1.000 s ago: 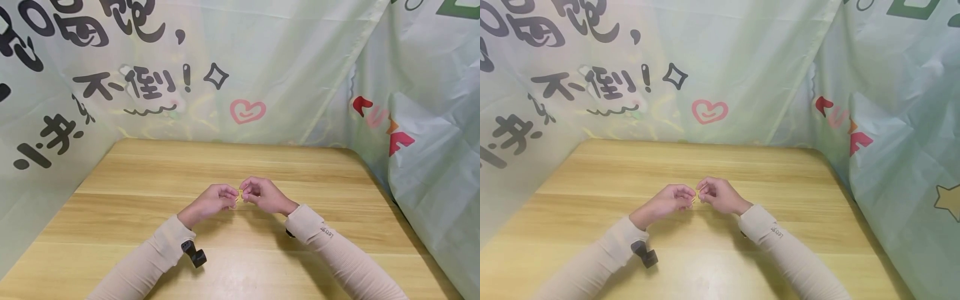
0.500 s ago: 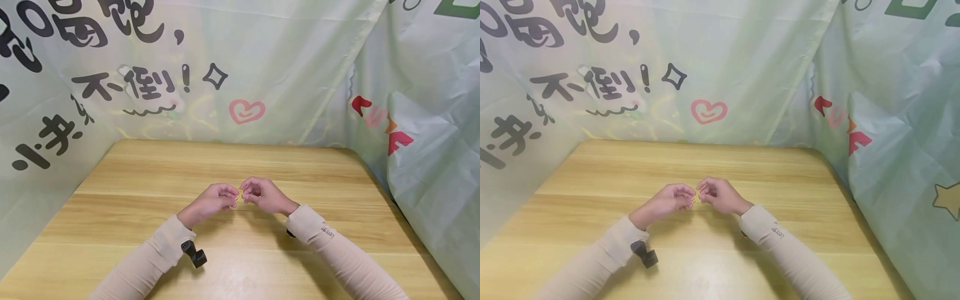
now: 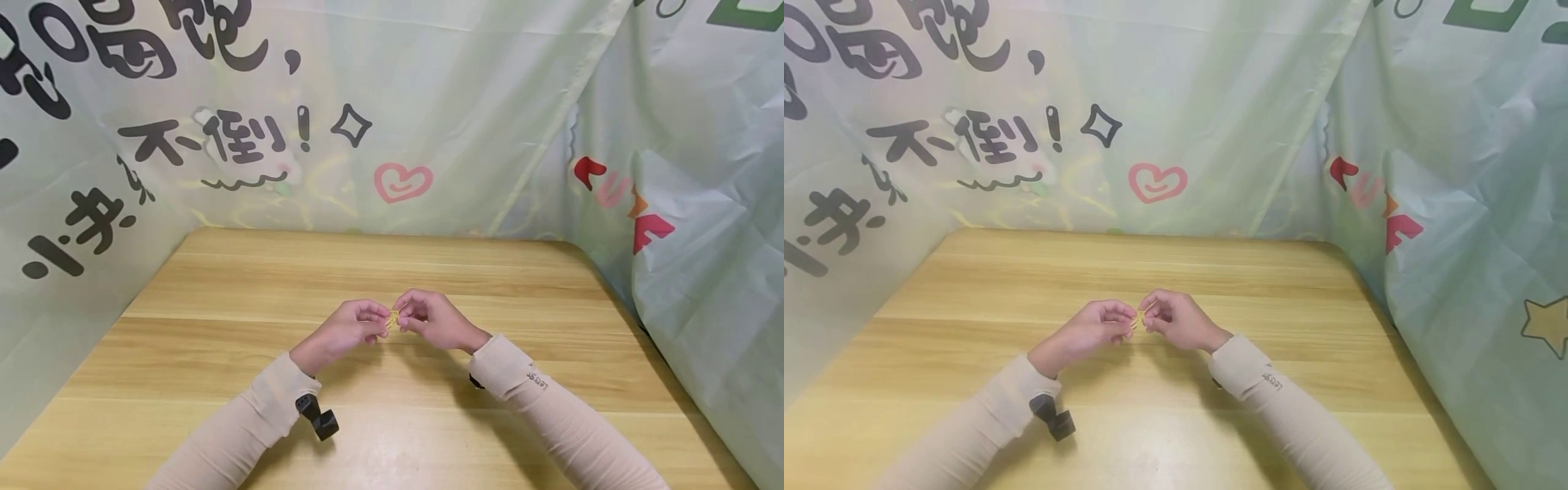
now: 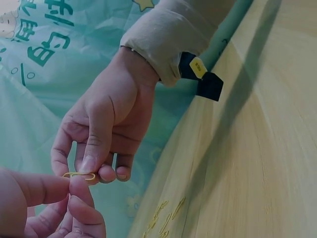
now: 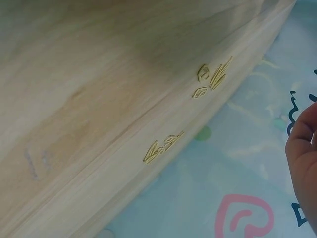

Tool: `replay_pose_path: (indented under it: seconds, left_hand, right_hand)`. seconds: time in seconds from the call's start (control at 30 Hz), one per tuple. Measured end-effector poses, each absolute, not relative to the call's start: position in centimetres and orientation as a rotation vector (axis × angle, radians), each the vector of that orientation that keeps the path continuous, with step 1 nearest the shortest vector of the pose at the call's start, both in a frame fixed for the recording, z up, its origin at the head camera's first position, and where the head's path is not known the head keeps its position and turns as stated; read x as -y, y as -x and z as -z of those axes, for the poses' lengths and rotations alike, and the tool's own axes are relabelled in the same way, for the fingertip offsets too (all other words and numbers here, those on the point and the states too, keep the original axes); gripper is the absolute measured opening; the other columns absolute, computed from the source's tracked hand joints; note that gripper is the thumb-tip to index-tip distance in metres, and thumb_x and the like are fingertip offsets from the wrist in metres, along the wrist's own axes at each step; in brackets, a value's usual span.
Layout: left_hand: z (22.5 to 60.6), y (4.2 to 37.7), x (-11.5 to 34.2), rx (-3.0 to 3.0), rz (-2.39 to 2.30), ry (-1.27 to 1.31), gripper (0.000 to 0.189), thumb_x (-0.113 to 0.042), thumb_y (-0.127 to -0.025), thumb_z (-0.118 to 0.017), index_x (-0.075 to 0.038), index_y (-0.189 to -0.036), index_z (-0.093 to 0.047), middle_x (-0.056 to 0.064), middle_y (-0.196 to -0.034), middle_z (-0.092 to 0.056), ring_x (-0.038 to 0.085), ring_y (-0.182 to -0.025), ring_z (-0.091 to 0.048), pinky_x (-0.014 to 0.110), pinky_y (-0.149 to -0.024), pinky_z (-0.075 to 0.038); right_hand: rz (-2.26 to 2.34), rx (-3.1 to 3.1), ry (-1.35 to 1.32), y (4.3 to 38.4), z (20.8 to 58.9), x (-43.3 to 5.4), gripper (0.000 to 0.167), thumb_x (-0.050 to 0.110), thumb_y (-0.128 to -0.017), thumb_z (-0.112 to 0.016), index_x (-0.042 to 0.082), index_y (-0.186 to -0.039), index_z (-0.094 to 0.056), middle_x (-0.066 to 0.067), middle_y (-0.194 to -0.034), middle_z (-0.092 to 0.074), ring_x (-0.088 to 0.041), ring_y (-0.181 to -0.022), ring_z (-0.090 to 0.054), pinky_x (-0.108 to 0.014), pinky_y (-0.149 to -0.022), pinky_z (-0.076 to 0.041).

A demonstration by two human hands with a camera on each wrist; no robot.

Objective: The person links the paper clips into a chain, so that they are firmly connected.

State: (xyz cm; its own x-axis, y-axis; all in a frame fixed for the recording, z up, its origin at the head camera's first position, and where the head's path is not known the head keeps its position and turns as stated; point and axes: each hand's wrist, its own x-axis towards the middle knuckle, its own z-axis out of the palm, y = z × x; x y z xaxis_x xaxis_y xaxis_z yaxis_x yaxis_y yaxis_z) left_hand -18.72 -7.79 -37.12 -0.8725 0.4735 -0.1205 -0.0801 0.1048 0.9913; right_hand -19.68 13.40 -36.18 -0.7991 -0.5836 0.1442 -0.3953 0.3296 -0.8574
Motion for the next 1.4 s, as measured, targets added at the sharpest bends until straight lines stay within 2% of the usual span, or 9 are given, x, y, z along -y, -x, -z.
replay_pose_path:
  seconds: [0.37, 0.43, 0.53, 0.63, 0.77, 0.93, 1.13, 1.27, 1.4]
  left_hand:
    - [36.8, 18.5, 8.0, -1.821, -1.958, -0.303, 0.023, 0.002, -0.094, -0.056, 0.01, -0.116, -0.052, 0.022, -0.105, -0.057, 0.016, -0.083, -0.058, 0.029, -0.076, -0.049]
    - [36.9, 18.6, 8.1, -1.83, -1.942, -0.308, 0.023, 0.002, -0.094, -0.056, 0.009, -0.116, -0.053, 0.022, -0.104, -0.058, 0.016, -0.084, -0.058, 0.03, -0.077, -0.049]
    - [37.1, 18.6, 8.2, -1.879, -1.89, -0.339, 0.023, 0.002, -0.094, -0.057, 0.009, -0.115, -0.054, 0.025, -0.103, -0.058, 0.017, -0.083, -0.059, 0.03, -0.076, -0.049]
    - [37.4, 18.6, 8.2, -1.956, -1.818, -0.383, 0.024, 0.0, -0.093, -0.058, 0.009, -0.115, -0.055, 0.026, -0.102, -0.06, 0.024, -0.086, -0.061, 0.034, -0.078, -0.051]
    - [37.5, 18.5, 8.2, -2.035, -1.728, -0.434, 0.025, 0.0, -0.093, -0.059, 0.009, -0.116, -0.056, 0.024, -0.103, -0.061, 0.033, -0.092, -0.061, 0.04, -0.083, -0.052]
    - [37.6, 18.2, 8.0, -2.105, -1.651, -0.492, 0.022, -0.001, -0.092, -0.059, 0.004, -0.114, -0.058, 0.021, -0.102, -0.061, 0.03, -0.087, -0.06, 0.038, -0.077, -0.052]
    - [37.8, 17.9, 7.7, -2.149, -1.611, -0.527, 0.02, 0.0, -0.091, -0.06, 0.002, -0.111, -0.059, 0.021, -0.103, -0.061, 0.026, -0.085, -0.06, 0.04, -0.077, -0.052]
    - [37.7, 17.8, 7.7, -2.18, -1.575, -0.552, 0.02, -0.001, -0.091, -0.06, 0.001, -0.11, -0.06, 0.02, -0.103, -0.061, 0.026, -0.085, -0.06, 0.04, -0.076, -0.052]
    - [37.7, 17.8, 7.7, -2.273, -1.498, -0.602, 0.022, -0.005, -0.092, -0.061, 0.001, -0.114, -0.06, 0.013, -0.106, -0.063, 0.022, -0.092, -0.059, 0.039, -0.082, -0.051]
  right_hand:
    - [1.439, -2.424, 0.961, 19.5, 36.3, -13.3, 0.016, -0.007, -0.09, -0.062, -0.002, -0.105, -0.06, -0.019, -0.089, -0.064, -0.036, -0.078, -0.064, -0.025, -0.064, -0.05]
    - [1.437, -2.434, 0.962, 19.5, 36.3, -13.3, 0.016, -0.008, -0.09, -0.061, -0.001, -0.104, -0.06, -0.014, -0.086, -0.063, -0.033, -0.076, -0.063, -0.025, -0.064, -0.048]
    - [1.423, -2.455, 0.951, 19.2, 35.8, -13.3, 0.015, -0.008, -0.091, -0.058, -0.002, -0.105, -0.06, -0.009, -0.084, -0.06, -0.034, -0.076, -0.06, -0.025, -0.064, -0.046]
    - [1.422, -2.459, 0.942, 19.3, 35.7, -13.5, 0.014, -0.006, -0.093, -0.057, -0.005, -0.107, -0.058, -0.007, -0.084, -0.059, -0.039, -0.077, -0.058, -0.025, -0.063, -0.046]
    - [1.415, -2.472, 0.928, 19.7, 35.8, -13.6, 0.014, -0.002, -0.094, -0.058, -0.006, -0.108, -0.058, -0.005, -0.084, -0.059, -0.031, -0.075, -0.058, -0.025, -0.062, -0.046]
    - [1.407, -2.495, 0.942, 19.7, 35.7, -13.4, 0.014, -0.001, -0.094, -0.059, -0.004, -0.108, -0.059, -0.006, -0.086, -0.059, -0.019, -0.073, -0.056, -0.027, -0.063, -0.047]
    - [1.386, -2.532, 0.979, 19.6, 35.4, -13.1, 0.013, 0.002, -0.094, -0.062, -0.001, -0.106, -0.061, -0.004, -0.087, -0.061, -0.016, -0.078, -0.058, -0.032, -0.073, -0.051]
    - [1.372, -2.556, 1.037, 19.5, 34.9, -13.0, 0.012, 0.002, -0.093, -0.063, -0.001, -0.104, -0.061, -0.002, -0.085, -0.061, -0.015, -0.076, -0.058, -0.031, -0.071, -0.051]
    - [1.364, -2.564, 1.094, 19.5, 34.7, -12.9, 0.011, 0.002, -0.092, -0.064, -0.001, -0.103, -0.062, -0.001, -0.084, -0.062, -0.014, -0.075, -0.058, -0.032, -0.069, -0.051]
